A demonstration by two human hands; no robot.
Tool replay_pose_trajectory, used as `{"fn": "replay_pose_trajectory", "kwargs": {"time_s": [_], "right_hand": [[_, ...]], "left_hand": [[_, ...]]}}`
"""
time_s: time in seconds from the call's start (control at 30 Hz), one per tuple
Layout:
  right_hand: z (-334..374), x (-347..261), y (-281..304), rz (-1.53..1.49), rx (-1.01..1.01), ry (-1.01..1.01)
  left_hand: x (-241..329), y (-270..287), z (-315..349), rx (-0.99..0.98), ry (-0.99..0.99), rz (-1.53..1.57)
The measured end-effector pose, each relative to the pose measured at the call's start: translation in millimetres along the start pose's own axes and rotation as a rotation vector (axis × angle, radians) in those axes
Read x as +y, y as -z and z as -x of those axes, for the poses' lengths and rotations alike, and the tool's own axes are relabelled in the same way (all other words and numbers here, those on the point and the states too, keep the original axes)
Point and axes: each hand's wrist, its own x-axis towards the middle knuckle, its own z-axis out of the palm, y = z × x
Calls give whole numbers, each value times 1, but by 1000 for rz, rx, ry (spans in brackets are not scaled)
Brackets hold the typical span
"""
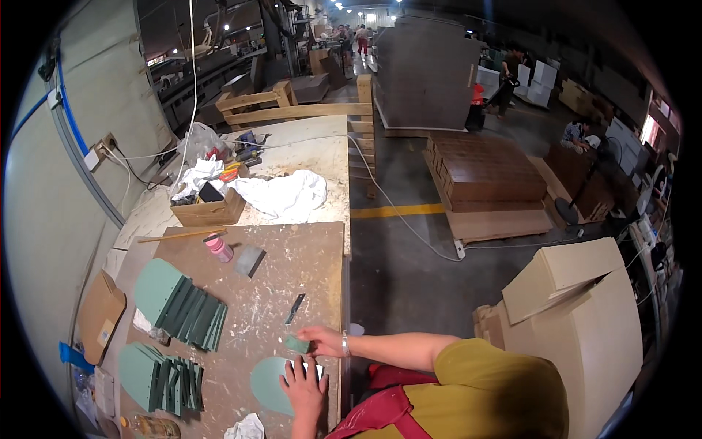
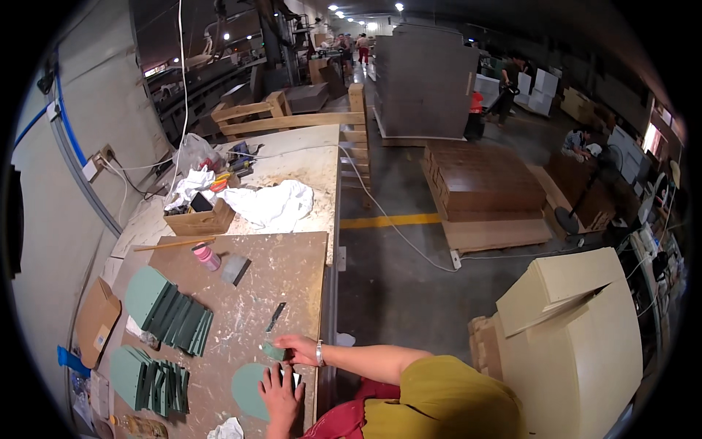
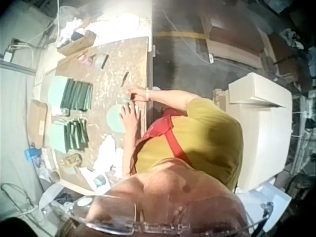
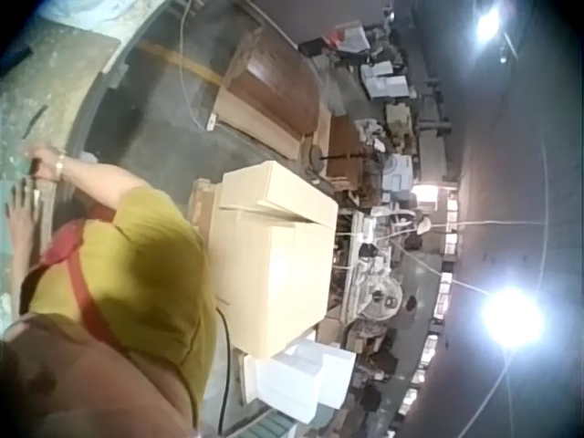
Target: The person sands the edges and surfaces of curved green wooden panels using a sanding block, wipes them with a cloth, and then stacks the finished pieces together.
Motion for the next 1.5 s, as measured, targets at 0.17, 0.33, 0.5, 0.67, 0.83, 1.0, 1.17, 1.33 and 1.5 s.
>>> {"fn": "replay_pose_trajectory", "kwargs": {"time_s": [0.17,0.33,0.5,0.67,0.83,1.0,1.17,1.33,1.5], "right_hand": [[0,0,1,15,-3,-9],[-1,-1,2,14,-34,-22],[0,-7,-1,33,-18,-61],[2,-9,-3,31,-29,-90],[-4,-4,-3,61,-7,-121],[-5,-3,3,33,-31,-94],[-4,-2,-2,58,0,-78],[-7,1,2,33,-30,-50],[-7,-1,4,37,-60,-71]], "left_hand": [[3,2,-1,6,2,-19],[4,3,-1,7,14,5],[10,14,-3,-10,-18,-33],[12,12,-5,5,-93,53],[15,28,-6,-59,-103,85],[18,32,-7,-43,-164,44],[13,7,-7,42,-70,127],[13,5,-6,59,-77,147],[12,9,-6,104,-92,96]]}}
